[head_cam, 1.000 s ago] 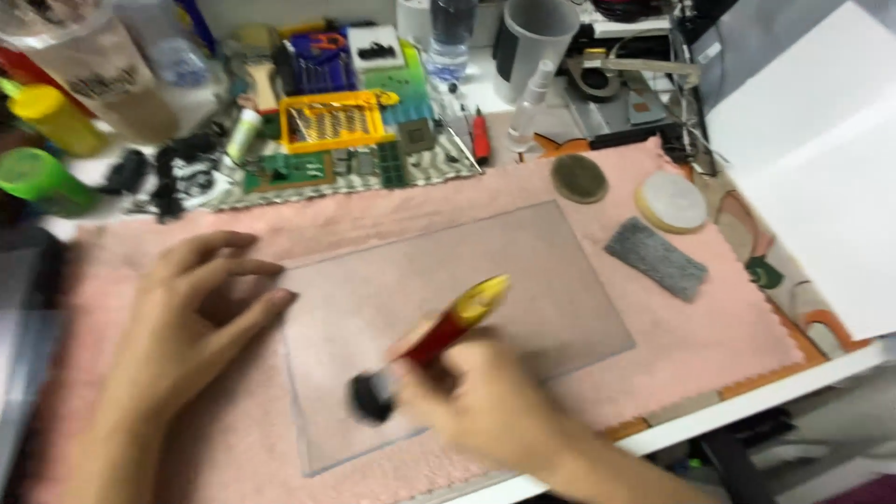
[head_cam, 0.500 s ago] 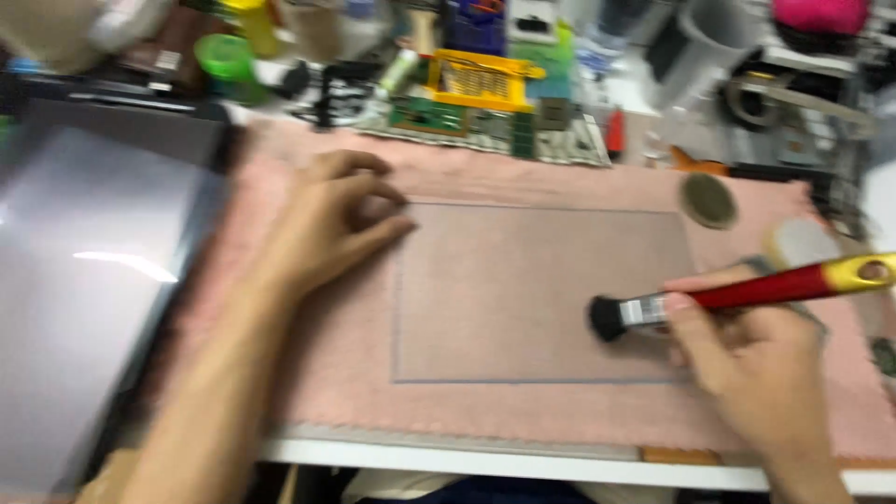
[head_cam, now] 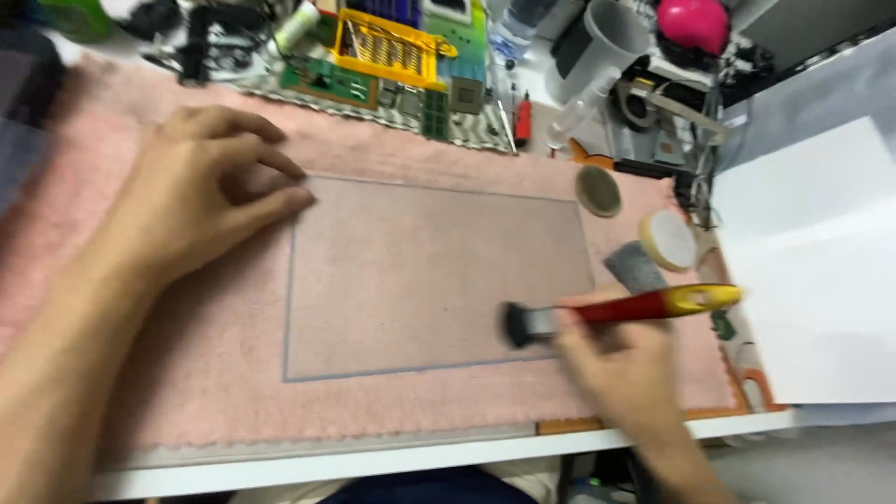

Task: The person cleans a translucent rectangular sheet placed on a pink towel. They use a round sponge, a steel wool pad, and a brush to scrub and wipe the surface of the sheet.

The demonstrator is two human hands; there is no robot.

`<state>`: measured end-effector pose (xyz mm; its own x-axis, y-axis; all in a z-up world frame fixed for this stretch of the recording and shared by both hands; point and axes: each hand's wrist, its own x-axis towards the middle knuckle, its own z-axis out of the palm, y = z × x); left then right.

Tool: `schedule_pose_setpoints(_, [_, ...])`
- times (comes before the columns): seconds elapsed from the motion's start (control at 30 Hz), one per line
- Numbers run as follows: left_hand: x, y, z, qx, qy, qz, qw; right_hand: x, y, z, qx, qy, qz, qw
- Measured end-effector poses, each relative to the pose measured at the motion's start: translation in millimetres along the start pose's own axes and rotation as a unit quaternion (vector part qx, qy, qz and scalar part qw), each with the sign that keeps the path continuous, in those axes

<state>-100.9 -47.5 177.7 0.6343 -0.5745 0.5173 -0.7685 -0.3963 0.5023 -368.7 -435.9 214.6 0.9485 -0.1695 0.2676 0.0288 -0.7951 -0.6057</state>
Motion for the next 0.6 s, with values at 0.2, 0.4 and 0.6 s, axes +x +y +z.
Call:
schedule_pose_setpoints(0.2, [0.2, 2.6, 0.2, 0.050, -0.011, -0.049, 0.997, 4.6, 44.8, -86.6, -0.039, 0.086, 0.190, 0.977])
schedule_pose_setpoints(0.4, [1.8, 0.6, -4.1, 0.011, 0.039, 0.019, 0.999, 75.3, -24.4, -38.1, 0.244, 0.051, 0.078, 0.965])
schedule_pose_setpoints(0.6, [-1.4, -9.7, -2.9, -0.015, 0.091, 0.001, 0.996, 158.3, -100.1, 39.6, 0.186, -0.149, -0.035, 0.971])
